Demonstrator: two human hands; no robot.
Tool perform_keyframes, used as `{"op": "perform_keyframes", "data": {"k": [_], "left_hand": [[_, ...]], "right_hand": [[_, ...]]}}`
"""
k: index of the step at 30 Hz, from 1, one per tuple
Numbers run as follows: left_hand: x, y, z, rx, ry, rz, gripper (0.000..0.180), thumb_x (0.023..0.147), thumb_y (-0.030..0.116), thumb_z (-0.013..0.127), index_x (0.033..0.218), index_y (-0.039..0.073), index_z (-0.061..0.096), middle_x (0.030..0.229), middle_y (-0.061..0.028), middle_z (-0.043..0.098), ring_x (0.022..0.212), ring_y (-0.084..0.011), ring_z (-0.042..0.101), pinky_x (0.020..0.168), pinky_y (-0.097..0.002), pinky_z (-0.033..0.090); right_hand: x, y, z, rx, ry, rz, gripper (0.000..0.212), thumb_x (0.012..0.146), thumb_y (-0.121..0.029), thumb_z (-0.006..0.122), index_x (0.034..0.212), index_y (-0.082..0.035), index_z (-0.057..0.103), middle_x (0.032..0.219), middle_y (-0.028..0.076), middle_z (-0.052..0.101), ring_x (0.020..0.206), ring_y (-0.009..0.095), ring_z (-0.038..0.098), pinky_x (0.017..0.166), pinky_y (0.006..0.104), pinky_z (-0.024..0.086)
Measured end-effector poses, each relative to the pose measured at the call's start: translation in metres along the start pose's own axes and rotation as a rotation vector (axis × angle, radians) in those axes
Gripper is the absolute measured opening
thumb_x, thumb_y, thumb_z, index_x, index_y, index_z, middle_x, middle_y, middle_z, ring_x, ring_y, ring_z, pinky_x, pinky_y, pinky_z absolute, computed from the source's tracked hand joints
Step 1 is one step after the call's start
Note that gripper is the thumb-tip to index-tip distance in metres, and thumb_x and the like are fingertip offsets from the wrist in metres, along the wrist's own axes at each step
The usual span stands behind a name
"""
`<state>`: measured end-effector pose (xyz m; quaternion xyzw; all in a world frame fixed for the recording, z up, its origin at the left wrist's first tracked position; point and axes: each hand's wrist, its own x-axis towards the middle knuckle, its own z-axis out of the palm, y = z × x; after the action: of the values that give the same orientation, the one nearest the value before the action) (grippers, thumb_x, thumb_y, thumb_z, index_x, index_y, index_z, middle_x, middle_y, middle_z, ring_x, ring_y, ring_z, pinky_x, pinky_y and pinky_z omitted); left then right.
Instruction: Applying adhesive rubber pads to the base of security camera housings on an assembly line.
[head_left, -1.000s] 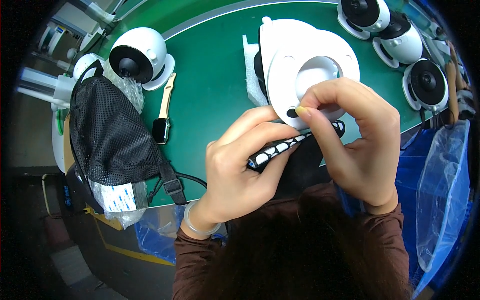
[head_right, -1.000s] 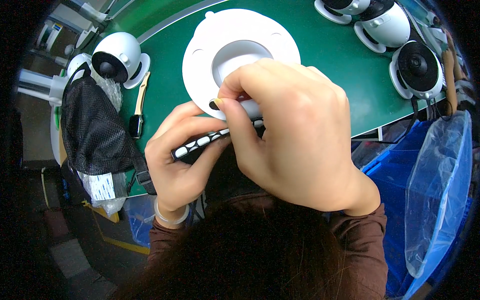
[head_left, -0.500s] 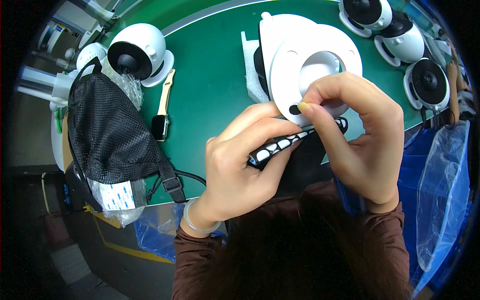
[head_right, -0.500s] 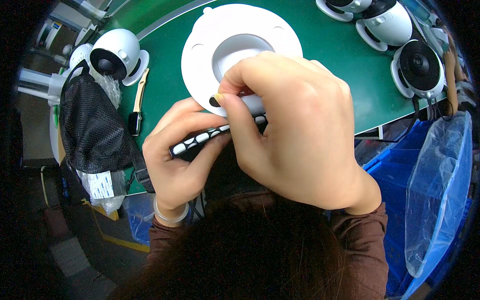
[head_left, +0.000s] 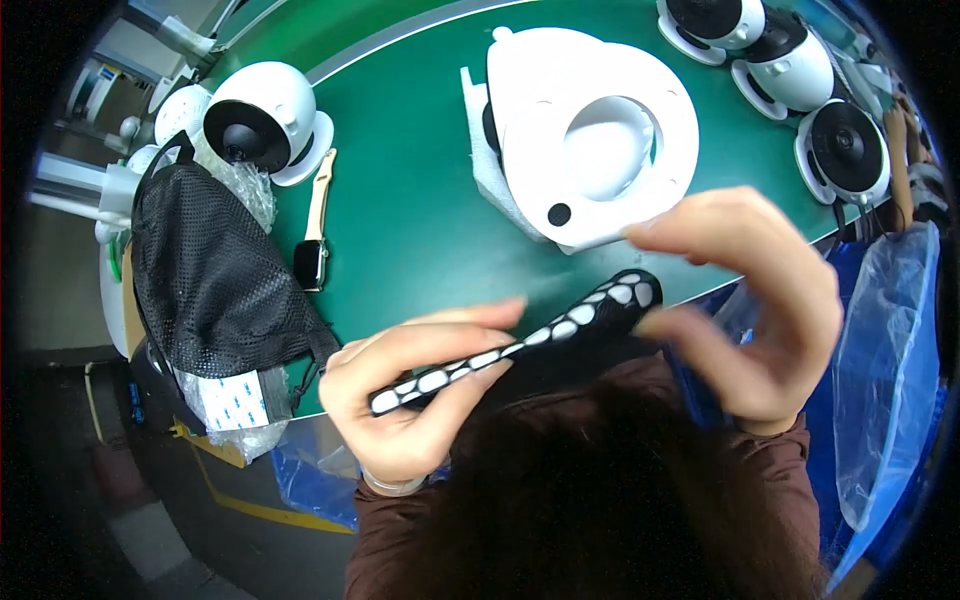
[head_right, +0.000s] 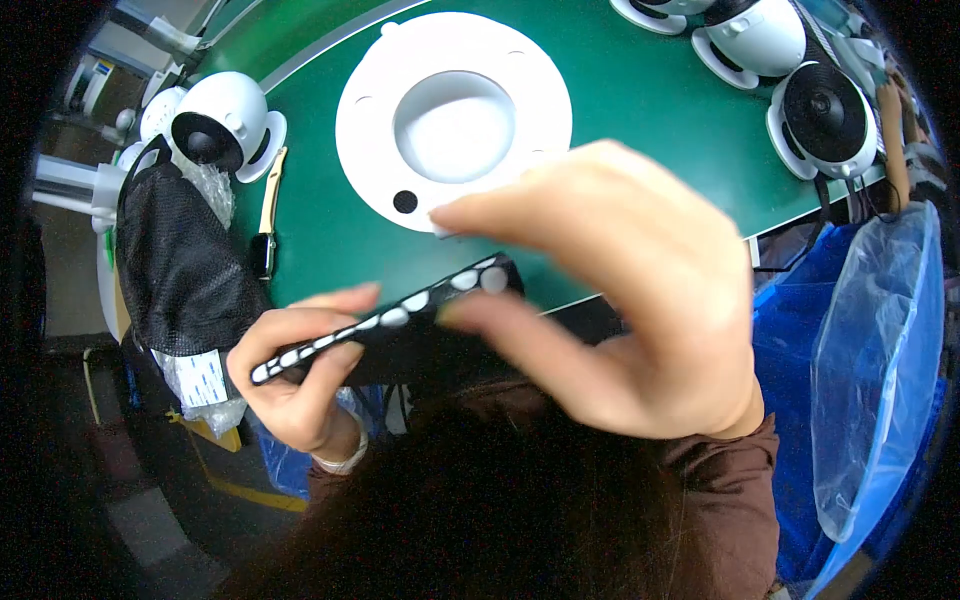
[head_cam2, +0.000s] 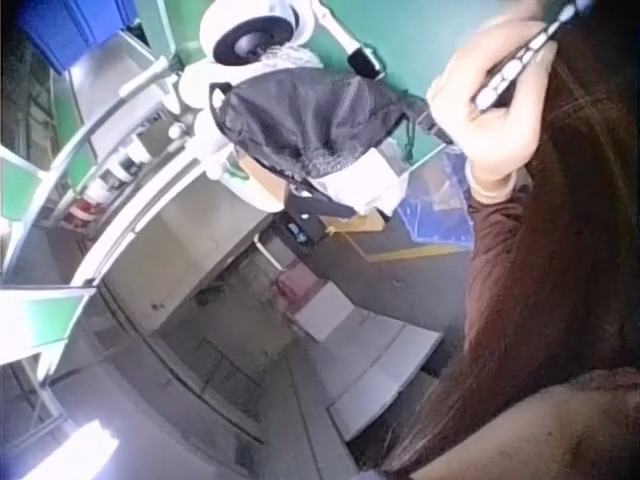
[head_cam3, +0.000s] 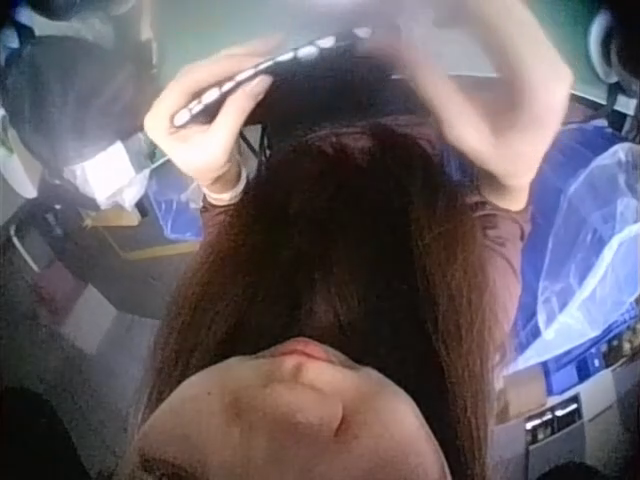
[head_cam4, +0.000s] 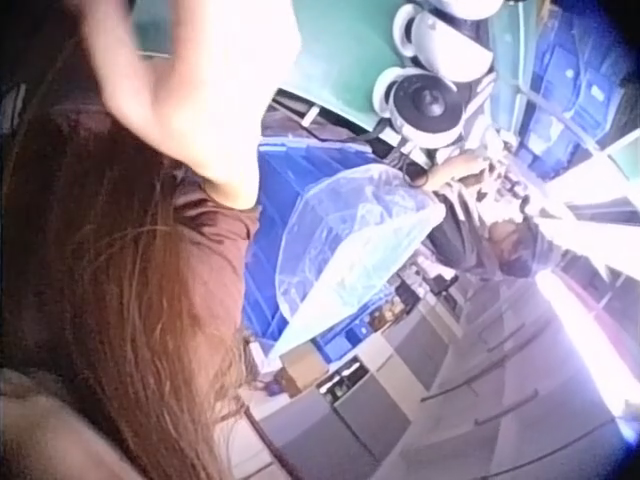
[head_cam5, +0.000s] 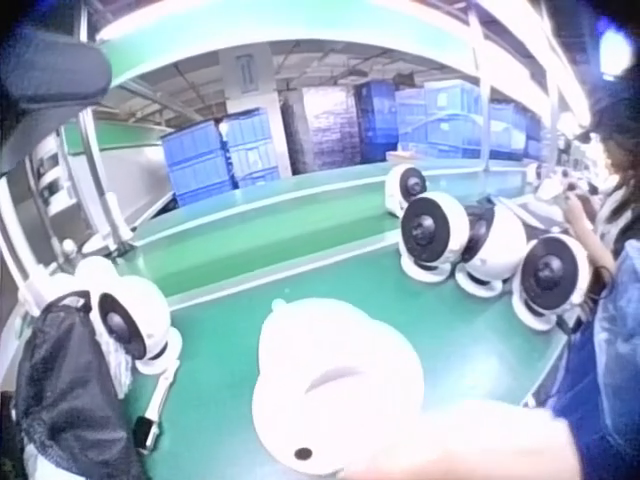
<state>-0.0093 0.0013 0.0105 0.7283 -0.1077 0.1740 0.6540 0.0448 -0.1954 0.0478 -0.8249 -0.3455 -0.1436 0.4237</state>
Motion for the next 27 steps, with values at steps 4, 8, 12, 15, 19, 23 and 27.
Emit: {"op": "perform_keyframes", "data": {"k": [4, 8, 12, 15, 19, 23, 27], "left_hand": [[0.0, 0.005, 0.001, -0.039, 0.034, -0.088, 0.018, 0.058, -0.01, 0.062, 0.075, -0.005, 0.059, 0.073, -0.0134, 0.063, 0.065, -0.0156, 0.061, 0.062, -0.0222, 0.047], [-0.002, 0.007, 0.003, 0.097, 0.081, -0.031, 0.018, 0.058, -0.01, 0.062, 0.074, -0.003, 0.059, 0.071, -0.0096, 0.063, 0.062, -0.012, 0.059, 0.059, -0.0191, 0.044], [0.003, 0.009, 0.01, 0.126, 0.029, 0.007, 0.019, 0.059, -0.01, 0.062, 0.077, -0.003, 0.06, 0.071, -0.009, 0.063, 0.064, -0.0116, 0.059, 0.061, -0.0192, 0.045], [0.004, 0.008, 0.014, 0.17, 0.063, -0.04, 0.018, 0.061, -0.011, 0.061, 0.077, -0.005, 0.06, 0.072, -0.0097, 0.062, 0.065, -0.0124, 0.06, 0.062, -0.0194, 0.045], [0.003, 0.006, 0.015, 0.266, 0.062, 0.047, 0.017, 0.06, -0.01, 0.062, 0.076, -0.004, 0.06, 0.072, -0.01, 0.062, 0.064, -0.0125, 0.06, 0.061, -0.0189, 0.045], [0.004, 0.005, 0.021, 0.354, 0.107, 0.083, 0.018, 0.06, -0.01, 0.063, 0.076, -0.003, 0.06, 0.071, -0.0101, 0.062, 0.063, -0.0127, 0.061, 0.06, -0.0189, 0.045], [0.004, 0.006, 0.019, 0.362, 0.105, 0.08, 0.018, 0.06, -0.01, 0.063, 0.076, -0.003, 0.06, 0.071, -0.0103, 0.062, 0.063, -0.013, 0.061, 0.06, -0.019, 0.045]], "right_hand": [[-0.008, 0.004, 0.009, 0.039, -0.007, -0.046, 0.028, 0.054, -0.008, 0.069, 0.081, -0.001, 0.063, 0.076, 0.009, 0.061, 0.071, 0.021, 0.057, 0.063, 0.027, 0.044], [-0.008, 0.0, 0.006, 0.039, 0.005, -0.026, 0.022, 0.055, -0.003, 0.068, 0.076, -0.003, 0.063, 0.073, 0.007, 0.061, 0.068, 0.021, 0.058, 0.061, 0.0266, 0.045], [-0.01, 0.002, 0.002, -0.015, 0.014, 0.009, 0.019, 0.055, 0.001, 0.068, 0.073, -0.003, 0.062, 0.071, 0.006, 0.062, 0.066, 0.019, 0.059, 0.059, 0.026, 0.045], [-0.015, 0.002, 0.004, -0.09, 0.024, 0.052, 0.019, 0.055, 0.002, 0.068, 0.071, -0.005, 0.061, 0.071, 0.006, 0.062, 0.066, 0.018, 0.06, 0.058, 0.0256, 0.045], [-0.014, 0.002, 0.003, -0.108, 0.004, 0.048, 0.018, 0.056, 0.0, 0.068, 0.07, -0.007, 0.06, 0.073, 0.005, 0.063, 0.067, 0.018, 0.061, 0.061, 0.0273, 0.046], [-0.013, 0.005, 0.0, -0.121, -0.021, 0.041, 0.016, 0.058, -0.002, 0.067, 0.07, -0.008, 0.058, 0.075, 0.004, 0.063, 0.069, 0.019, 0.061, 0.067, 0.0299, 0.046], [-0.014, 0.009, 0.0, -0.071, -0.014, 0.022, 0.016, 0.059, 0.0, 0.066, 0.07, -0.008, 0.058, 0.078, 0.005, 0.063, 0.071, 0.02, 0.061, 0.067, 0.0297, 0.047]]}}
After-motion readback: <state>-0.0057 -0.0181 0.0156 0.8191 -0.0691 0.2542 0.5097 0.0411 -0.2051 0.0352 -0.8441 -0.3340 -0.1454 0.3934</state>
